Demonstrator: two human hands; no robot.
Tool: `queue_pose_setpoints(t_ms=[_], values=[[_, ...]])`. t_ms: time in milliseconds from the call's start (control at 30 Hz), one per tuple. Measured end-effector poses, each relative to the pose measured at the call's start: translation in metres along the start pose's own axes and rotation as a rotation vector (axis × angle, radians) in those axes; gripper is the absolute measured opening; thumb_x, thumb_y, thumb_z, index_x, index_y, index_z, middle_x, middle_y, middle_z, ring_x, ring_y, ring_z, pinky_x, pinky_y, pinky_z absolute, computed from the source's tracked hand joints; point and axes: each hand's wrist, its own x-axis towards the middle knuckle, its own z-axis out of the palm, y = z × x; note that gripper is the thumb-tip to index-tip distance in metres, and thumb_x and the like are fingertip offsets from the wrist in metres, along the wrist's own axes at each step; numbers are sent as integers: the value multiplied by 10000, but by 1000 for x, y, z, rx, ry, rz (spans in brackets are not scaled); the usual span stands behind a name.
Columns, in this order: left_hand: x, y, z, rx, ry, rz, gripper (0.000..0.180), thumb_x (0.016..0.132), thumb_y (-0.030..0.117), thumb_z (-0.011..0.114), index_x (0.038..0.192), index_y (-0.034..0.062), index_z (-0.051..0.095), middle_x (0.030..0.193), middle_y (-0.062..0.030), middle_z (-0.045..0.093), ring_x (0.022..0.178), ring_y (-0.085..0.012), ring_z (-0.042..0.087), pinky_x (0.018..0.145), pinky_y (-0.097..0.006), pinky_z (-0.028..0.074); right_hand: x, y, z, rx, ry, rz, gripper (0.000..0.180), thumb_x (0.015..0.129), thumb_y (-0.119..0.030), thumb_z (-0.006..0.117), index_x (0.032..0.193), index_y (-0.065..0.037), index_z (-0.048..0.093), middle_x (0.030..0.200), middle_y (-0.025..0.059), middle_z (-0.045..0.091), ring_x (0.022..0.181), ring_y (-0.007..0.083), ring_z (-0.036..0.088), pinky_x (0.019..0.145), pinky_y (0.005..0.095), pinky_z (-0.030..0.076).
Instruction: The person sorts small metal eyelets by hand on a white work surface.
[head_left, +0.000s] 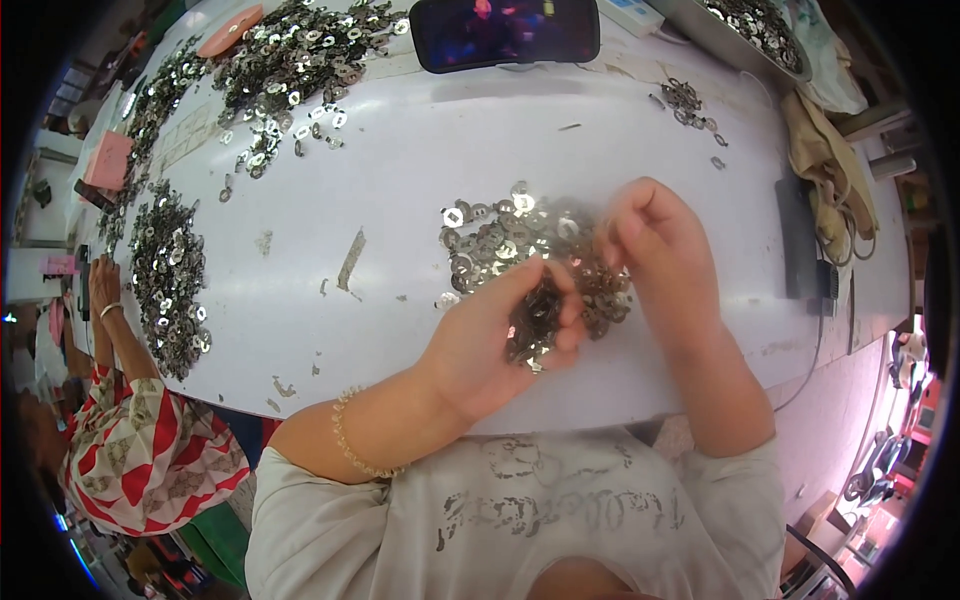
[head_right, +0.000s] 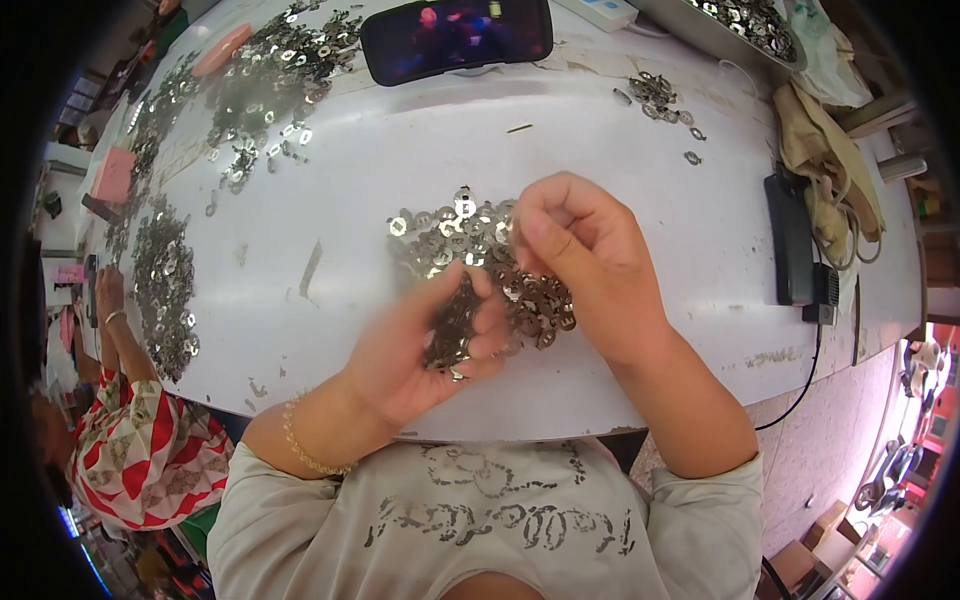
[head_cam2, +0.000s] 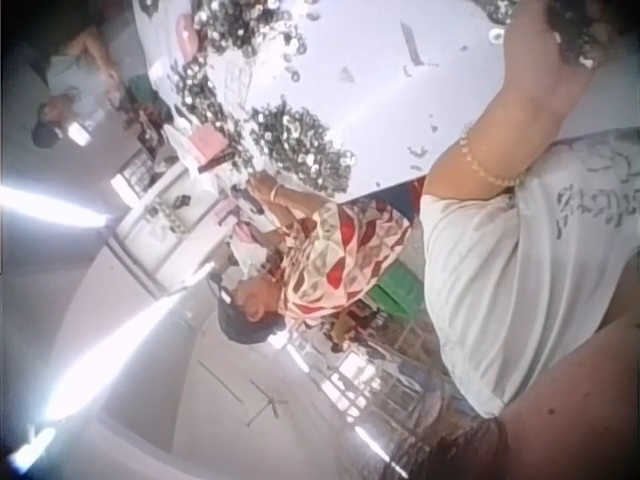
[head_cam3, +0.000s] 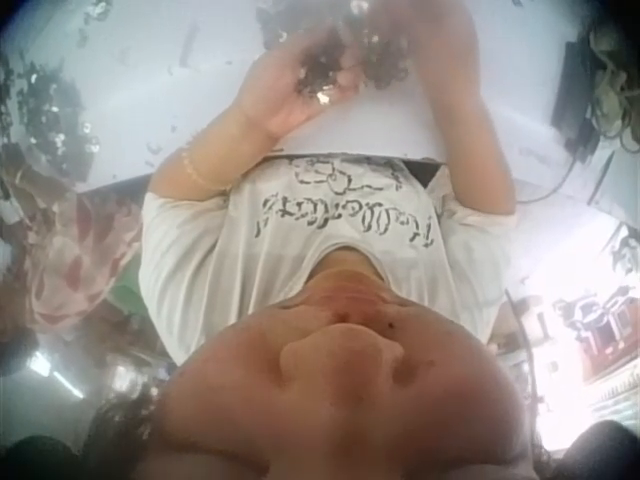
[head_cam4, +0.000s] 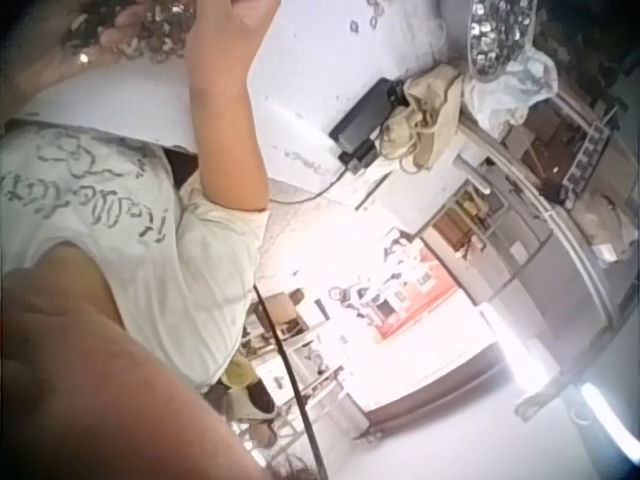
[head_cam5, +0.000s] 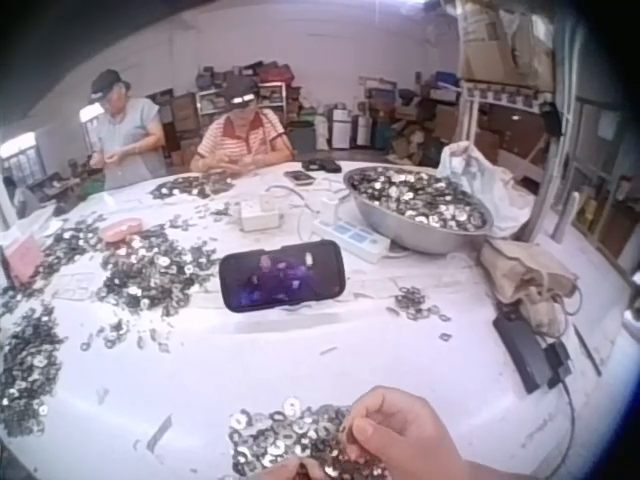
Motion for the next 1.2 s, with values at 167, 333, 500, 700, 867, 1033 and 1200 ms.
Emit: queue_pose_setpoints(t_ms=[167,333,500,700,867,1033,1200], values=[[0,0,-2,-8,-7,4,263,985,299,398,948,69,519,783,-77,509,671,-185,478,562,-292,402,7,3,-6,258,-26,101,172,942,-229,500,879,-70,515,702,-2,496,652,82,428,612,208,351],[2,0,-7,-18,-58,3,261,983,273,378,917,56,509,804,-85,525,700,-203,492,588,-305,396,8,5,-11,453,-70,166,178,943,-233,484,892,-64,509,775,9,507,686,101,439,626,235,362],[0,1,-5,-12,-58,2,260,981,283,386,922,58,502,811,-85,518,708,-201,484,590,-296,385,10,8,-14,565,0,192,175,937,-230,494,922,-58,517,845,10,505,716,100,432,627,244,363],[0,2,-3,5,-66,9,258,981,292,386,927,64,495,816,-81,508,711,-200,476,591,-292,377,6,3,-14,422,-20,119,181,935,-229,498,904,-55,537,819,-17,501,695,86,413,640,228,356],[-1,2,-5,-26,-70,-6,261,980,297,386,930,67,498,816,-79,503,707,-196,473,586,-295,376,-1,-3,0,-111,89,-188,51,868,-80,552,870,-34,572,813,-19,509,706,71,419,666,208,349],[-2,4,-1,-35,-69,-25,312,981,325,383,954,50,527,814,-85,518,705,-206,493,584,-296,394,-2,-1,6,-445,-135,-323,110,776,-8,619,882,-31,601,820,23,505,737,97,451,673,225,371],[0,2,-6,-40,-23,-51,340,981,336,377,938,43,544,820,-84,546,683,-209,513,576,-299,408,-4,0,10,-443,-320,-242,183,694,-9,645,875,-15,617,819,51,469,738,141,462,634,247,386]])
